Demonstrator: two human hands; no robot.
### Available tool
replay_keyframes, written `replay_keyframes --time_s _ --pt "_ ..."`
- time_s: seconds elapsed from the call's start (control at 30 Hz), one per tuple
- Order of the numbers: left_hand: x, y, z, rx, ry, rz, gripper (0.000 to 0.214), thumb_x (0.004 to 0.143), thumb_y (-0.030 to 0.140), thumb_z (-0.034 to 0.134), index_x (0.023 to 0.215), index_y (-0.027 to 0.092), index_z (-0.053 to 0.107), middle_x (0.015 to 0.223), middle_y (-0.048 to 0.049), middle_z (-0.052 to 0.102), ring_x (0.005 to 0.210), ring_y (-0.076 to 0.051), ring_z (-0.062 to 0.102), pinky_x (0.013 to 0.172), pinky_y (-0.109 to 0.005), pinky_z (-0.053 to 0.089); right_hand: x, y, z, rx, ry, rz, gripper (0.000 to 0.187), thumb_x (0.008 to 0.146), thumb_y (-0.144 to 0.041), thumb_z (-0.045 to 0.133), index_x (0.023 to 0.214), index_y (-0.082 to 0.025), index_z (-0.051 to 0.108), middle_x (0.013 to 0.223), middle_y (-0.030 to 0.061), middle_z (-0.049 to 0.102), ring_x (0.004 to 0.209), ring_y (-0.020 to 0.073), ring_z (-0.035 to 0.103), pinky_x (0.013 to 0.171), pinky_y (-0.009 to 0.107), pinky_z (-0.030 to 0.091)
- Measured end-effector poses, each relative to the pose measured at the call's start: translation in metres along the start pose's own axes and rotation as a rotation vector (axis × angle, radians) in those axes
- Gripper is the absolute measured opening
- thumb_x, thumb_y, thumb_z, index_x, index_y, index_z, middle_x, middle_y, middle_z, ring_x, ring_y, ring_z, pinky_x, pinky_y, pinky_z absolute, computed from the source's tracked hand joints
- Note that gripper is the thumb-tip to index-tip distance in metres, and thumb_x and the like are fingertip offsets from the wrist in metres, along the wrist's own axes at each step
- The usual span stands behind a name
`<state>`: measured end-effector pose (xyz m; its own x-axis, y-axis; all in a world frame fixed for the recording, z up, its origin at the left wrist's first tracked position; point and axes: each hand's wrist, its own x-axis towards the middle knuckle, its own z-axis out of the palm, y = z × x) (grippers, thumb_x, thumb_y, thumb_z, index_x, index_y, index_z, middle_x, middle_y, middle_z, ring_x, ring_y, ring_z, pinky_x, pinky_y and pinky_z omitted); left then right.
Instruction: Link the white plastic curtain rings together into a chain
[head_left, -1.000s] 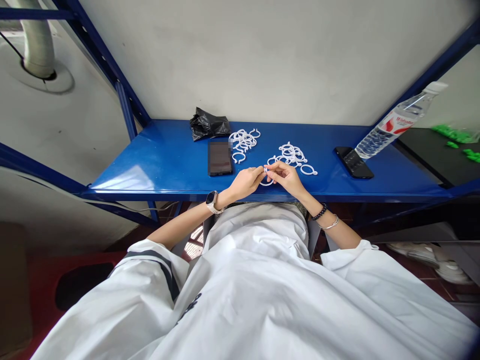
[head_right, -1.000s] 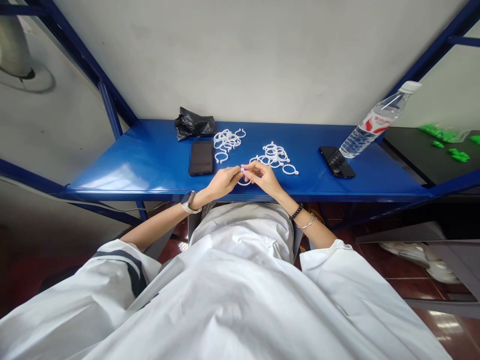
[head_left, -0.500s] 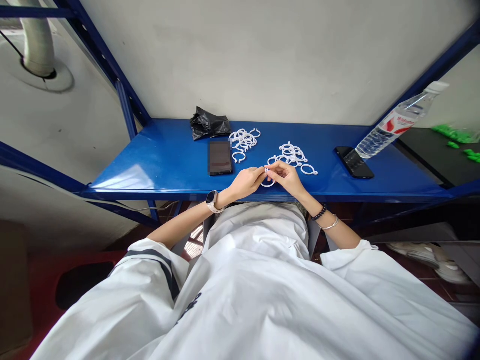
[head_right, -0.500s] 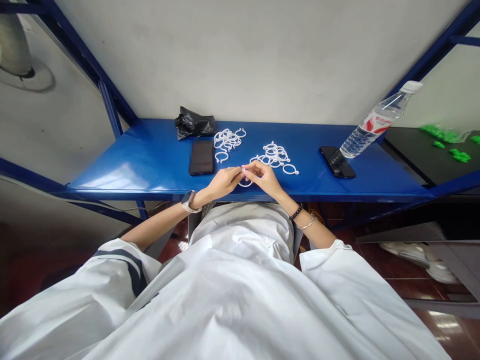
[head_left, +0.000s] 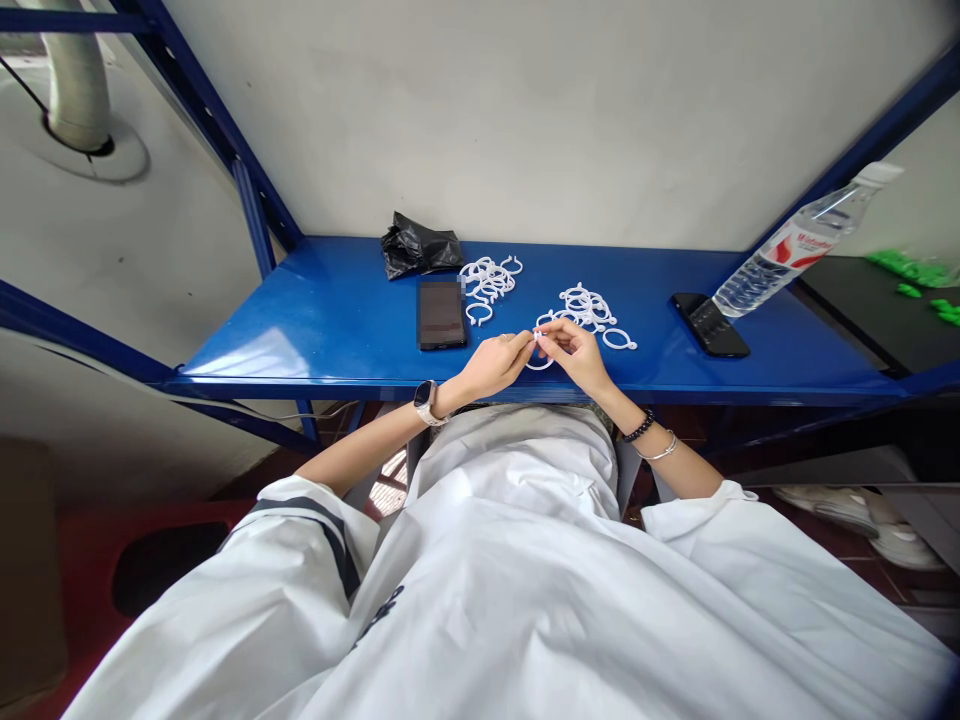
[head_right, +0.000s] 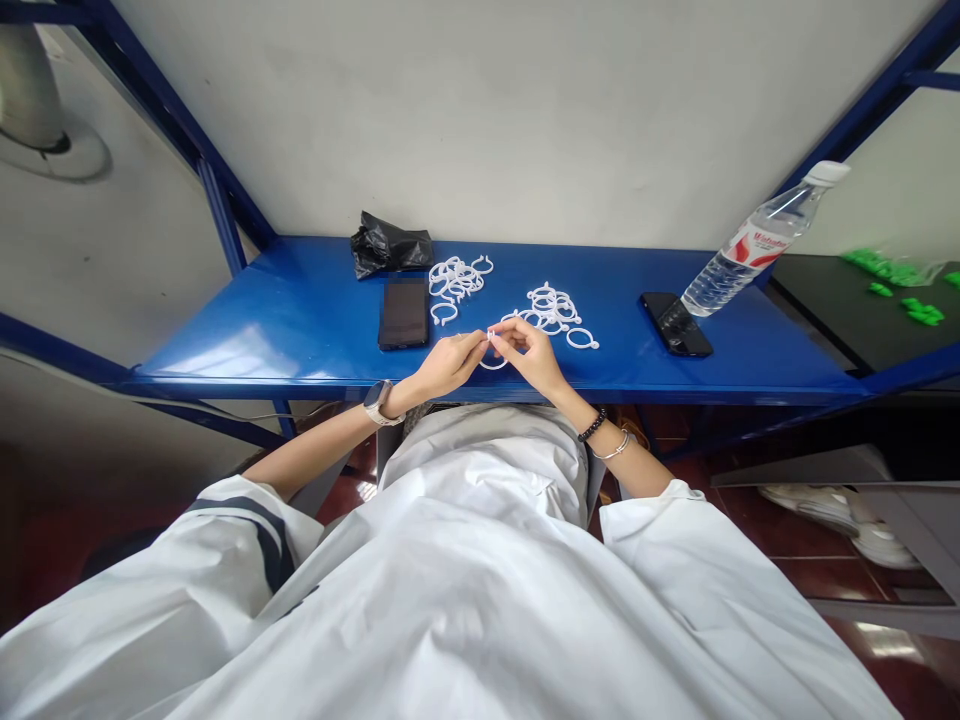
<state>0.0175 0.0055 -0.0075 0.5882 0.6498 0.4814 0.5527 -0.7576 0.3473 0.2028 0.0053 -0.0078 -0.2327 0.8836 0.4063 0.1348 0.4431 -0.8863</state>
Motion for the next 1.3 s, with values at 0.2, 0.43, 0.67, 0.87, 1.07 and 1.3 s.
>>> replay_keyframes --time_s 0.2,0.43,0.67,0.87,1.07,1.3 --pt "0.000 -0.002 0.002 0.022 0.004 -0.003 0.044 0.105 0.038 0.016 0.091 0.017 0.052 0.073 -0.0071 0.063 0.062 -0.017 0.057 0.057 -0.028 0.034 -0.001 0.001 0.000 -0.028 0.012 -0.024 0.040 0.078 -0.060 0.071 0.094 -0.023 0.070 0.079 0.0015 0.068 0.068 0.0150 0.062 0.062 0.029 0.051" --pt "0.000 -0.004 0.004 0.028 0.001 0.006 0.047 0.105 0.041 0.013 0.091 0.017 0.051 0.071 -0.0075 0.062 0.061 -0.018 0.056 0.057 -0.029 0.033 0.000 0.007 -0.002 -0.024 0.016 -0.046 0.033 0.080 -0.054 0.072 0.095 -0.024 0.075 0.091 0.0036 0.073 0.080 0.0183 0.067 0.070 0.031 0.054" --pt "0.000 -0.006 0.005 0.033 0.001 0.018 0.047 0.105 0.040 0.013 0.094 0.016 0.053 0.074 -0.0087 0.063 0.064 -0.018 0.057 0.058 -0.029 0.034 0.001 0.010 -0.003 -0.057 0.001 -0.033 0.036 0.079 -0.057 0.071 0.095 -0.024 0.075 0.096 0.0045 0.074 0.086 0.0207 0.068 0.074 0.034 0.056" --pt "0.000 -0.006 0.005 0.034 0.006 0.017 0.047 0.105 0.039 0.014 0.092 0.016 0.053 0.073 -0.0085 0.063 0.064 -0.018 0.058 0.059 -0.029 0.035 0.001 0.010 -0.003 -0.042 -0.013 -0.028 0.035 0.079 -0.056 0.072 0.096 -0.025 0.075 0.097 0.0046 0.074 0.087 0.0207 0.068 0.075 0.034 0.056" --pt "0.000 -0.006 0.005 0.026 0.005 0.016 0.047 0.105 0.039 0.015 0.093 0.016 0.054 0.075 -0.0090 0.064 0.065 -0.019 0.059 0.060 -0.029 0.037 0.001 0.007 -0.003 -0.034 -0.027 -0.004 0.038 0.078 -0.058 0.071 0.095 -0.024 0.075 0.098 0.0048 0.074 0.087 0.0207 0.067 0.075 0.034 0.057" --pt "0.000 -0.006 0.004 0.029 -0.017 0.012 0.049 0.105 0.040 0.014 0.097 0.015 0.056 0.076 -0.0104 0.065 0.066 -0.020 0.059 0.060 -0.029 0.037 0.001 0.006 -0.002 -0.010 -0.028 0.009 0.038 0.078 -0.058 0.072 0.095 -0.025 0.075 0.092 0.0040 0.073 0.082 0.0193 0.067 0.072 0.033 0.057"
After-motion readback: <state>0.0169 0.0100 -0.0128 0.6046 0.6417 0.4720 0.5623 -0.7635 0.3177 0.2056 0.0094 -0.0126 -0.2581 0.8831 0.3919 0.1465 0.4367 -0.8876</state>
